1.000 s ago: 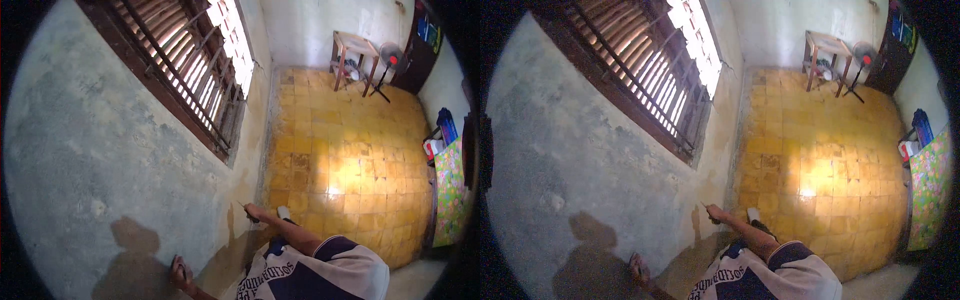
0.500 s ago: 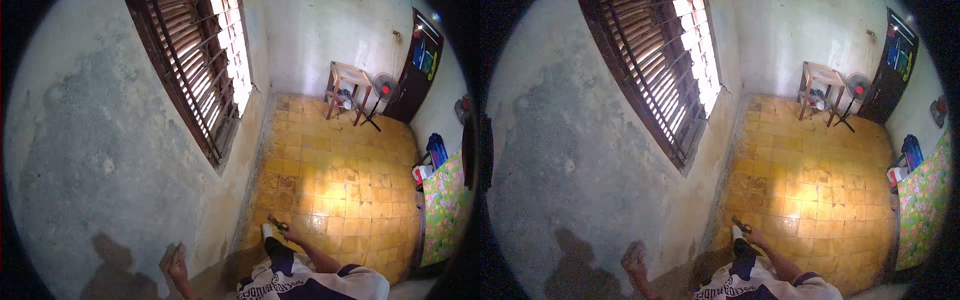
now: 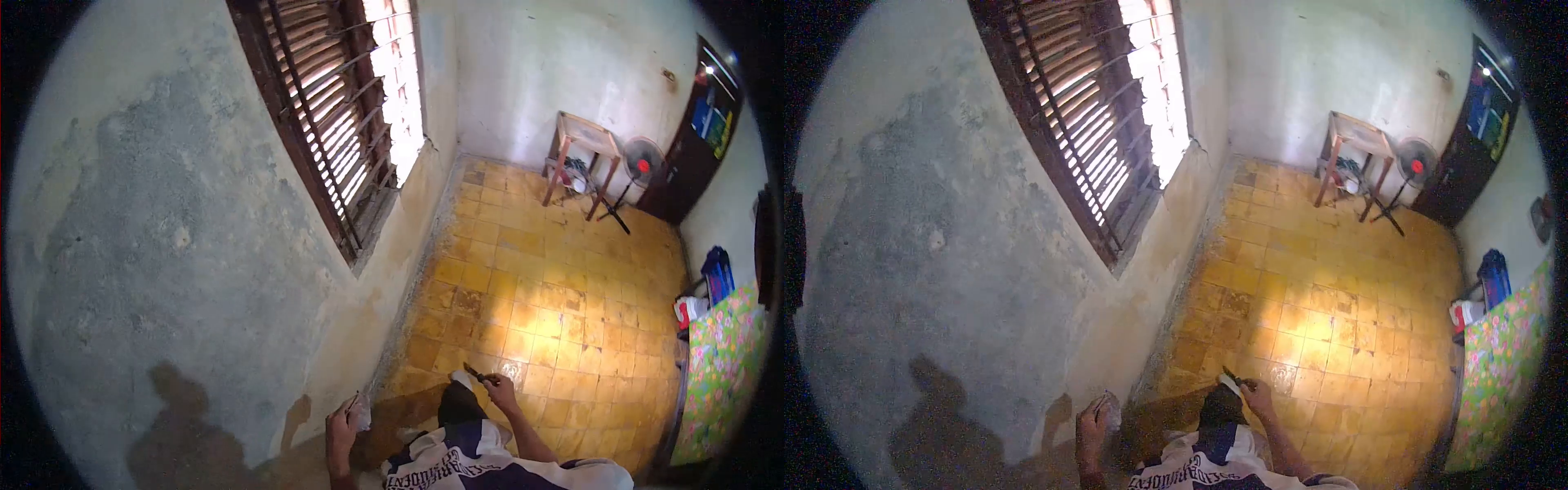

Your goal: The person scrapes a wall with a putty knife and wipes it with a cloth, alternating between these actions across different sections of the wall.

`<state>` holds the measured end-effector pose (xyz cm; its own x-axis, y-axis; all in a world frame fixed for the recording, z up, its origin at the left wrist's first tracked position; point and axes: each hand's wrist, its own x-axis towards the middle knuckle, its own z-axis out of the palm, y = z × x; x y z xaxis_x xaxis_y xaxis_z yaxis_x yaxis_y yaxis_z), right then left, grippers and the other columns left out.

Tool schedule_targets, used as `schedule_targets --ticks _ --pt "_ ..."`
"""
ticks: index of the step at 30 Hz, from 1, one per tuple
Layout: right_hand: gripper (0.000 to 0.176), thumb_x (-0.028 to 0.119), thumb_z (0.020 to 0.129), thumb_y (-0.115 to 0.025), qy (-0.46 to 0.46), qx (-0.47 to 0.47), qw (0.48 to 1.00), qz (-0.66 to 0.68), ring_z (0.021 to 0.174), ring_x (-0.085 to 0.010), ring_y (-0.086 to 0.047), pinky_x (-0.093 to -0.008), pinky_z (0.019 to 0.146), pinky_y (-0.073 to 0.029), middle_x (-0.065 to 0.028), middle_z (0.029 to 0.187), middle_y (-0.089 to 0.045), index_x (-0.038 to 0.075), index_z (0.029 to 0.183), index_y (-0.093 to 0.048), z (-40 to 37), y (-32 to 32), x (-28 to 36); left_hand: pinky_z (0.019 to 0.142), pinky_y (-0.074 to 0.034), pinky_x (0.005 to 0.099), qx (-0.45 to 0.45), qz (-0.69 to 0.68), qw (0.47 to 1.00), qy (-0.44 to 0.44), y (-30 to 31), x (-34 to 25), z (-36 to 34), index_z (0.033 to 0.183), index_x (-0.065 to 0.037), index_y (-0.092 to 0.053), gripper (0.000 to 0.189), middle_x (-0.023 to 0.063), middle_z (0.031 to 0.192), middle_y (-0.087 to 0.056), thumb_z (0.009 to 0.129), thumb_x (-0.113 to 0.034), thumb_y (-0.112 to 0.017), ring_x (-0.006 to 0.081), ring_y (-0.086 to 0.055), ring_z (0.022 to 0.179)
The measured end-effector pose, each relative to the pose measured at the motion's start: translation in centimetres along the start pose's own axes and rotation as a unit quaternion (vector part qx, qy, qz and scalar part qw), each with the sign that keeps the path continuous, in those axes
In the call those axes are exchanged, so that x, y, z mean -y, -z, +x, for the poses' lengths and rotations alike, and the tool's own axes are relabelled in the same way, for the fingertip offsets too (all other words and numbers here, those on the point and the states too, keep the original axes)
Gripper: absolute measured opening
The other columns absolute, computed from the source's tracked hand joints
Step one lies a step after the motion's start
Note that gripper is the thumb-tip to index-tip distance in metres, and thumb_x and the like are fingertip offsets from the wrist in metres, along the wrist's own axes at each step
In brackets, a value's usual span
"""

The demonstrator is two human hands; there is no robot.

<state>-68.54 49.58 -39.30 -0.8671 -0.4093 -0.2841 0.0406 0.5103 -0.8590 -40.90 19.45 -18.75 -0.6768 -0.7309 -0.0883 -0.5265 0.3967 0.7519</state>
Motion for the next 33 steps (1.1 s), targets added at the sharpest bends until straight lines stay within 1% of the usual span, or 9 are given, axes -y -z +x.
schedule_targets --ticks 4,5,9,12,13,18,19,25,33 --pt "0.034 0.020 0.074 -0.077 0.017 0.026 0.998 -0.048 0.064 -0.0143 -0.063 -0.0284 0.062 -0.053 -0.0099 0.072 -0.067 -0.003 0.097 -0.068 3.2 1.7 7.4 0.085 -0.050 0.0388 -0.022 -0.005 0.999 0.025 -1.2 -2.7 -1.0 0.123 -0.005 -0.058 0.032 0.0207 0.113 -0.063 0.094 -0.011 -0.046 0.0347 -0.063 0.103" --pt "0.034 0.022 0.070 -0.081 0.104 -0.017 0.992 -0.062 0.065 -0.0164 -0.064 -0.0288 0.063 -0.052 -0.0100 0.072 -0.068 -0.001 0.092 -0.070 4.6 1.4 7.2 0.086 -0.049 0.0390 -0.021 -0.015 0.999 0.036 -1.7 -2.6 -0.9 0.124 -0.006 -0.058 0.033 0.0207 0.114 -0.063 0.094 -0.010 -0.045 0.0348 -0.062 0.104" --pt "0.025 0.025 0.072 -0.081 0.132 0.105 0.985 -0.046 0.065 -0.0195 -0.061 -0.0321 0.061 -0.048 -0.0083 0.069 -0.063 0.004 0.081 -0.071 7.7 3.7 15.2 0.089 -0.048 0.0391 -0.053 0.008 0.995 0.086 -4.0 -4.4 -0.5 0.128 -0.010 -0.056 0.037 0.0205 0.119 -0.061 0.094 -0.005 -0.040 0.0351 -0.060 0.108" --pt "0.024 0.023 0.075 -0.078 0.302 0.073 0.944 -0.110 0.062 -0.0198 -0.059 -0.0327 0.058 -0.046 -0.0079 0.067 -0.060 0.002 0.072 -0.067 12.4 2.9 13.4 0.101 -0.041 0.0372 -0.056 -0.063 0.992 0.093 -5.8 -8.3 0.7 0.131 -0.007 -0.053 0.042 0.0162 0.126 -0.059 0.092 -0.003 -0.037 0.0278 -0.055 0.119" --pt "0.026 0.025 0.080 -0.075 0.364 0.103 0.913 -0.156 0.064 -0.0187 -0.060 -0.0326 0.057 -0.046 -0.0087 0.067 -0.058 0.002 0.074 -0.063 13.6 3.1 14.3 0.102 -0.040 0.0371 -0.050 -0.059 0.992 0.102 -7.3 -8.0 0.8 0.131 -0.008 -0.052 0.042 0.0157 0.127 -0.058 0.092 -0.003 -0.038 0.0274 -0.055 0.119" --pt "0.029 0.029 0.083 -0.072 0.264 0.396 0.878 -0.054 0.064 -0.0170 -0.061 -0.0336 0.058 -0.047 -0.0104 0.070 -0.059 0.003 0.082 -0.059 17.0 0.9 16.3 0.092 -0.047 0.0380 -0.141 -0.079 0.984 0.069 -11.8 -10.1 0.2 0.134 -0.015 -0.051 0.047 0.0153 0.124 -0.060 0.092 0.003 -0.039 0.0268 -0.059 0.114" --pt "0.030 0.030 0.084 -0.071 0.263 0.436 0.860 -0.045 0.063 -0.0165 -0.061 -0.0340 0.058 -0.047 -0.0107 0.070 -0.059 0.003 0.082 -0.059 17.4 -0.1 16.4 0.085 -0.051 0.0367 -0.143 -0.177 0.961 0.159 -12.0 -11.8 -0.3 0.131 -0.013 -0.054 0.044 0.0144 0.125 -0.060 0.091 0.003 -0.044 0.0235 -0.064 0.102" --pt "0.034 0.034 0.076 -0.077 0.496 0.563 0.658 -0.057 0.063 -0.0227 -0.063 -0.0341 0.060 -0.049 -0.0104 0.071 -0.062 0.004 0.077 -0.061 15.2 -7.5 22.3 0.066 -0.052 0.0353 -0.177 -0.093 0.933 0.300 -14.4 -10.5 -5.2 0.125 -0.012 -0.058 0.032 0.0138 0.097 -0.069 0.095 -0.019 -0.049 0.0230 -0.067 0.075" --pt "0.035 0.040 0.073 -0.071 0.738 0.502 0.430 -0.136 0.069 -0.0293 -0.062 -0.0406 0.066 -0.051 -0.0103 0.074 -0.062 0.007 0.077 -0.061 11.0 -21.1 24.6 0.061 -0.051 0.0391 -0.241 0.049 0.933 0.264 -14.4 -3.2 -8.6 0.122 -0.006 -0.058 0.036 0.0160 0.078 -0.067 0.093 -0.027 -0.053 0.0261 -0.065 0.060"
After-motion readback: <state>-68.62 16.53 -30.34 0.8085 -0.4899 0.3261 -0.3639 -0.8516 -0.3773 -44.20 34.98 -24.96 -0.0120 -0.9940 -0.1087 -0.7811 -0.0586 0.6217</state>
